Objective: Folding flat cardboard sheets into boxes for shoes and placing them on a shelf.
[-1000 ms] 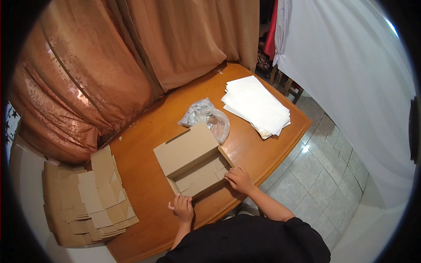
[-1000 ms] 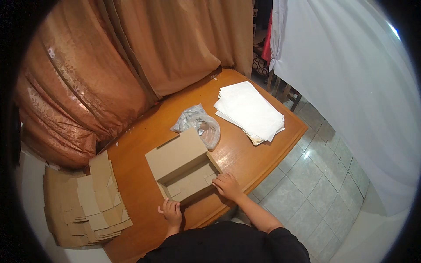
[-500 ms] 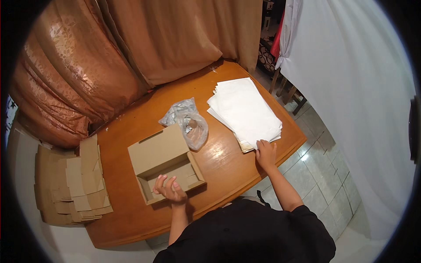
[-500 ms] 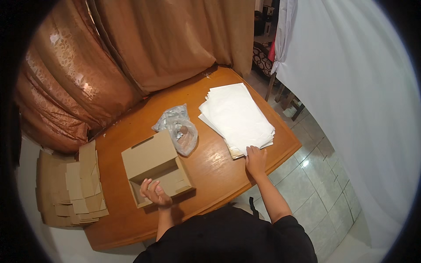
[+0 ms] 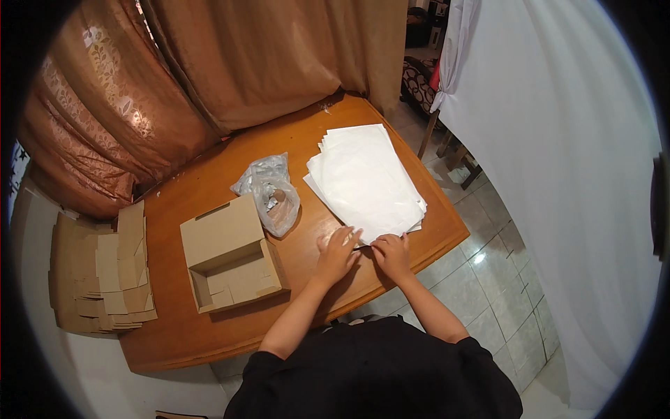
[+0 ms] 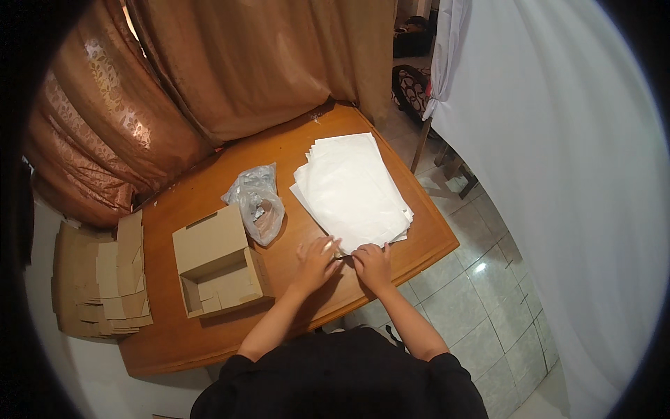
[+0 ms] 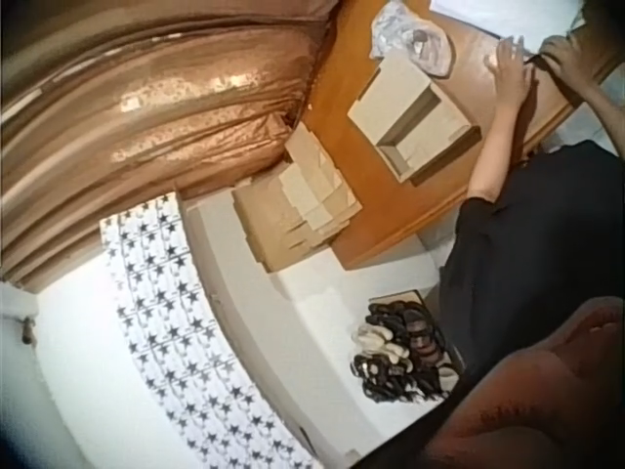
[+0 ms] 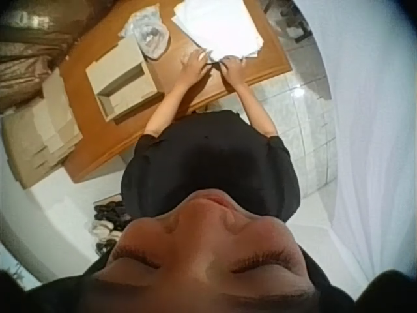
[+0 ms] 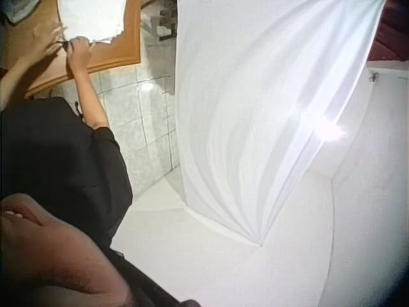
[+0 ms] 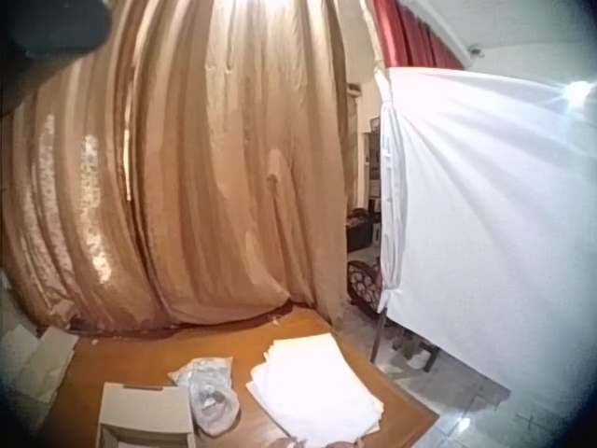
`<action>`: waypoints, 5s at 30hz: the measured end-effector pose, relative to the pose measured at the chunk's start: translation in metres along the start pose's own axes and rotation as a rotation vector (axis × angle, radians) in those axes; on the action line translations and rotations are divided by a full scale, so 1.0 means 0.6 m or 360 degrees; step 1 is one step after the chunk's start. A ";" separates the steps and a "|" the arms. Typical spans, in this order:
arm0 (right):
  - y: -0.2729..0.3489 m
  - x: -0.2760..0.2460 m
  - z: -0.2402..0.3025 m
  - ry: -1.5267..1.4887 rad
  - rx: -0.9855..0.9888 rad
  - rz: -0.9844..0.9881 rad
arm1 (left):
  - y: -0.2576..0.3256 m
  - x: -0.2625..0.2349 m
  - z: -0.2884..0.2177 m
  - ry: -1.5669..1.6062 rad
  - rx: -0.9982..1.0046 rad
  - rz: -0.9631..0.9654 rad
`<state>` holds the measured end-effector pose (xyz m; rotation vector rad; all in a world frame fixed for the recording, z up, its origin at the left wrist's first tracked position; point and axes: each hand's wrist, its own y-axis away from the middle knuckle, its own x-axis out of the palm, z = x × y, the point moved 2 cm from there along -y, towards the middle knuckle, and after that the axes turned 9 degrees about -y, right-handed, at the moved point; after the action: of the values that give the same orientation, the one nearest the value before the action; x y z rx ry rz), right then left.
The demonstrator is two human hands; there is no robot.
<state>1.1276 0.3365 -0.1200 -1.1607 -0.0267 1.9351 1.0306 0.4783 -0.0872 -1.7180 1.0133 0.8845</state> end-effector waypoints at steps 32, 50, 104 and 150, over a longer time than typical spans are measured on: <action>0.008 -0.043 -0.036 -0.0143 0.0397 -0.0050 | -0.132 0.025 0.054 0.0521 -0.0075 0.0369; -0.002 0.003 -0.031 -0.0003 0.0246 0.0646 | -0.063 0.050 0.080 0.0226 0.0200 0.0562; -0.046 -0.024 -0.055 -0.0364 0.0333 -0.0160 | -0.165 -0.058 -0.002 0.0500 0.0484 -0.0554; 0.030 0.187 0.441 -0.0635 0.0531 -0.0066 | 0.198 -0.437 0.561 0.0910 -0.0772 -0.0822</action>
<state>0.9002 0.5016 -0.0571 -0.5446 0.0569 2.0119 0.7765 0.8309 -0.0033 -2.5837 0.6585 0.3068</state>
